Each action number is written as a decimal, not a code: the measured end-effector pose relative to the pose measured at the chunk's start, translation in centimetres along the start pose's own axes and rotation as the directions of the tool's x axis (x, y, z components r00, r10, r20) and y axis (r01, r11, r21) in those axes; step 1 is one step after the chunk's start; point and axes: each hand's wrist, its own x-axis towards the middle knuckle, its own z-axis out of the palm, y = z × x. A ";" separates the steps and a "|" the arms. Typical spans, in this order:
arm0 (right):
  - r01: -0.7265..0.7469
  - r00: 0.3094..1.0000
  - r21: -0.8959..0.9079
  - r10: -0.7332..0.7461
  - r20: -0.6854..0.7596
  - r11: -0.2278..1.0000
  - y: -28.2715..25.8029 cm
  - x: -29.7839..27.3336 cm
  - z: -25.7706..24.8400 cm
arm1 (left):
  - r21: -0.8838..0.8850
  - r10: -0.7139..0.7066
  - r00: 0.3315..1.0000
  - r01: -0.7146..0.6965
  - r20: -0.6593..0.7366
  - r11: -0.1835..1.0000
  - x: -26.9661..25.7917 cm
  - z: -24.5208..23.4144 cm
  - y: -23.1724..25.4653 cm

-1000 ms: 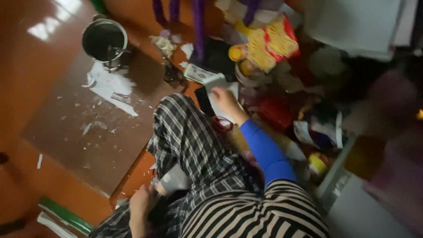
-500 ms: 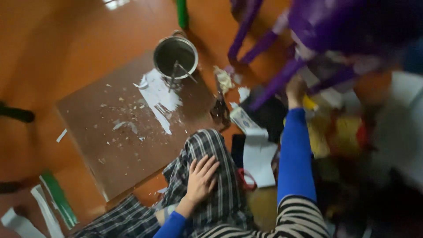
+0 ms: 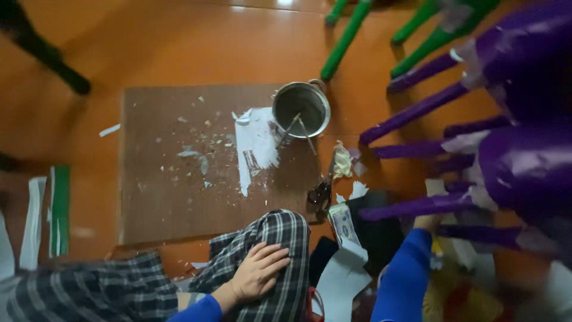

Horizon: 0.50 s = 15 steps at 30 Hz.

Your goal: Cutting strips of paper and tape using scissors for a craft project

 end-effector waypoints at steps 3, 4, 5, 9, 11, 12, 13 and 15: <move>0.026 1.000 0.027 -0.026 0.015 0.999 -0.8 -2.4 -1.1 | -0.008 0.018 1.000 -0.018 0.007 1.000 -0.1 0.4 -0.4; 0.032 0.999 0.040 -0.033 0.024 0.999 -1.6 -3.3 -1.3 | -0.027 0.024 0.999 -0.024 0.023 0.999 0.0 0.2 -0.3; 0.038 0.999 0.054 -0.039 0.033 0.998 -2.3 -4.2 -1.5 | -0.046 0.030 0.999 -0.029 0.039 0.999 0.0 0.0 -0.2; 0.087 0.991 0.115 -0.099 0.094 0.989 -6.3 -5.1 -2.4 | 0.014 0.042 0.996 -0.041 -0.073 0.999 0.2 0.4 -0.2; 0.105 0.985 0.151 -0.123 0.119 0.983 -8.7 -4.5 -3.5 | -0.010 0.070 0.996 -0.071 -0.064 0.997 0.3 0.3 -0.2; 0.112 0.983 0.167 -0.134 0.125 0.980 -8.8 -4.8 -3.8 | 0.005 0.052 0.995 -0.052 -0.084 0.999 0.1 0.7 -0.3; 0.119 0.981 0.182 -0.144 0.131 0.976 -8.8 -5.0 -4.1 | 0.013 0.054 0.995 -0.053 -0.078 0.998 -0.1 1.1 -0.3; 0.125 0.979 0.214 -0.156 0.134 0.969 -8.7 -5.4 -4.7 | 0.038 0.049 0.995 -0.046 -0.084 0.998 -0.2 1.6 -0.5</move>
